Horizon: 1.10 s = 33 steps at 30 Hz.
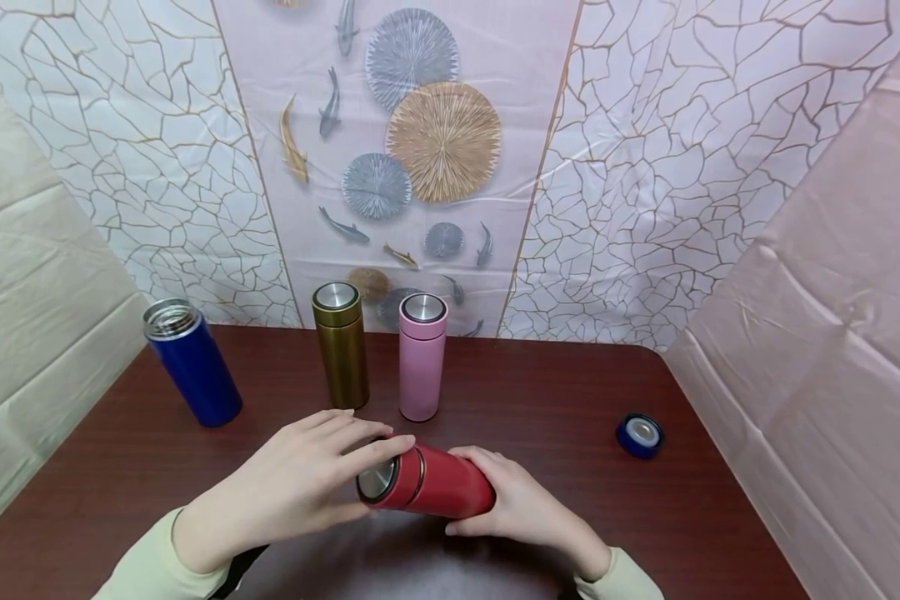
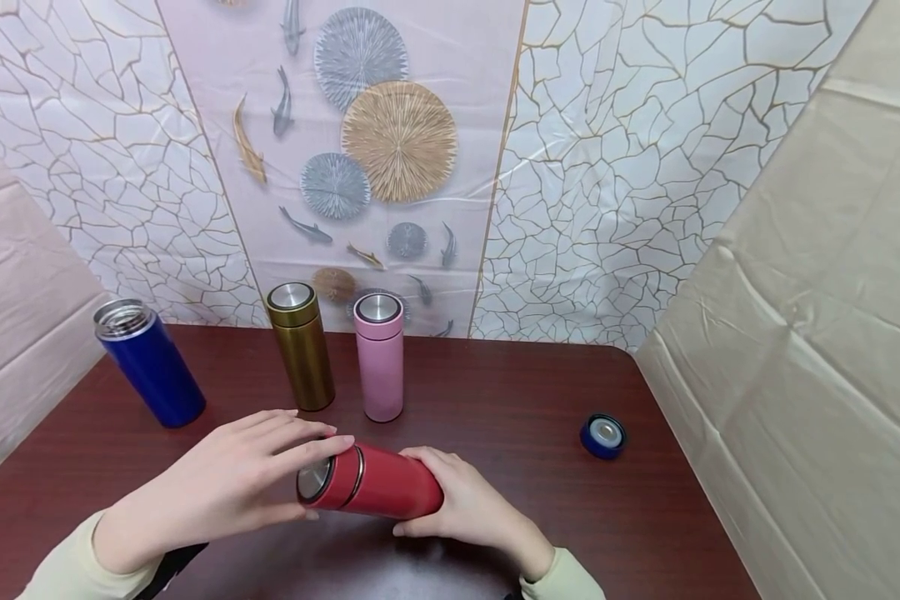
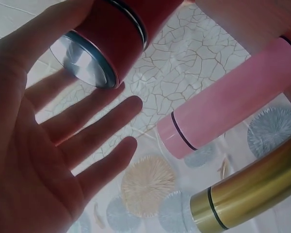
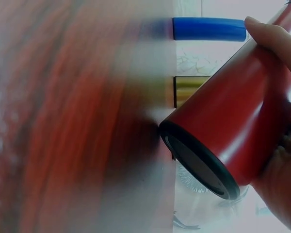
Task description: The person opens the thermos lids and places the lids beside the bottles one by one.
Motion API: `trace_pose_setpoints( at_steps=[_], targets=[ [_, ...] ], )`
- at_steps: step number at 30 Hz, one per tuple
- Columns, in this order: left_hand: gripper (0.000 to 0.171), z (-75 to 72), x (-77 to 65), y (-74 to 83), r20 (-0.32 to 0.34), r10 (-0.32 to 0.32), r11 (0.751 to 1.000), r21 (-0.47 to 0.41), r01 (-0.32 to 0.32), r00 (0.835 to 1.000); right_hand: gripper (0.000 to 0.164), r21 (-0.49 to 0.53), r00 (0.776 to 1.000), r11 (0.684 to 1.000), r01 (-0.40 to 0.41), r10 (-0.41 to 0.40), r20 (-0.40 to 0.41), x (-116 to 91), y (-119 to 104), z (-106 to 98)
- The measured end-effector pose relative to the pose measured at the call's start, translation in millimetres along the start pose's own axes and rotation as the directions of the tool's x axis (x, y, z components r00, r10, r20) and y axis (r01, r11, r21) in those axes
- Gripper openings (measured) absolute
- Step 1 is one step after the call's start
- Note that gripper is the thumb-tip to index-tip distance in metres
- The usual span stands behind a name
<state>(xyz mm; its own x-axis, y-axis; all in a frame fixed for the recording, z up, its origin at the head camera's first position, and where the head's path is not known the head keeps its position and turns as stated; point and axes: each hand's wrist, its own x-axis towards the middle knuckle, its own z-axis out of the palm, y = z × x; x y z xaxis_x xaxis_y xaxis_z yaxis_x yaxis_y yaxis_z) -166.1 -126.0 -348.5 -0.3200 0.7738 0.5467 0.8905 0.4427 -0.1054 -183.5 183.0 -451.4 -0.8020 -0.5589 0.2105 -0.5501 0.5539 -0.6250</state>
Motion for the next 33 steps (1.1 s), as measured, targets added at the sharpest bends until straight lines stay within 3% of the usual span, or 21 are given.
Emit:
trace_pose_setpoints(
  at_steps=[8, 13, 17, 21, 25, 28, 33],
  targets=[
    [0.076, 4.2, -0.8, 3.4, -0.001, -0.165, 0.986, -0.008, 0.165, 0.986, 0.077, -0.006, 1.0, 1.0, 0.002, -0.002, -0.003, 0, 0, 0],
    [0.078, 5.8, -0.5, 4.2, 0.015, -0.207, 0.978, 0.015, 0.207, 0.978, 0.076, 0.002, 1.0, 1.0, -0.011, 0.011, -0.001, 0, 0, 1],
    [0.078, 3.4, -0.4, 5.6, 0.043, -0.183, 0.983, -0.021, 0.184, 0.982, 0.077, -0.009, 1.0, 1.0, -0.008, 0.008, -0.004, 0, 0, 1],
    [0.077, 1.1, 1.0, 8.5, 0.078, -0.073, 0.993, -0.091, 0.08, 0.994, 0.077, -0.01, 1.0, 1.0, 0.001, -0.001, 0.005, 0, 1, 1],
    [0.08, 0.2, 2.8, 9.5, 0.066, 0.029, 0.995, -0.101, -0.023, 0.997, 0.076, 0.0, 1.0, 1.0, -0.007, 0.007, 0.011, 0, 2, 1],
    [0.081, -0.4, 3.0, 8.5, 0.051, 0.045, 0.996, -0.079, -0.041, 0.998, 0.076, 0.004, 1.0, 1.0, -0.013, 0.013, 0.012, 0, 1, 1],
    [0.073, -4.5, 2.8, 7.2, 0.02, -0.011, 0.999, -0.049, 0.012, 1.0, 0.076, 0.018, 1.0, 1.0, -0.016, 0.015, 0.009, 0, 2, 0]
  ],
)
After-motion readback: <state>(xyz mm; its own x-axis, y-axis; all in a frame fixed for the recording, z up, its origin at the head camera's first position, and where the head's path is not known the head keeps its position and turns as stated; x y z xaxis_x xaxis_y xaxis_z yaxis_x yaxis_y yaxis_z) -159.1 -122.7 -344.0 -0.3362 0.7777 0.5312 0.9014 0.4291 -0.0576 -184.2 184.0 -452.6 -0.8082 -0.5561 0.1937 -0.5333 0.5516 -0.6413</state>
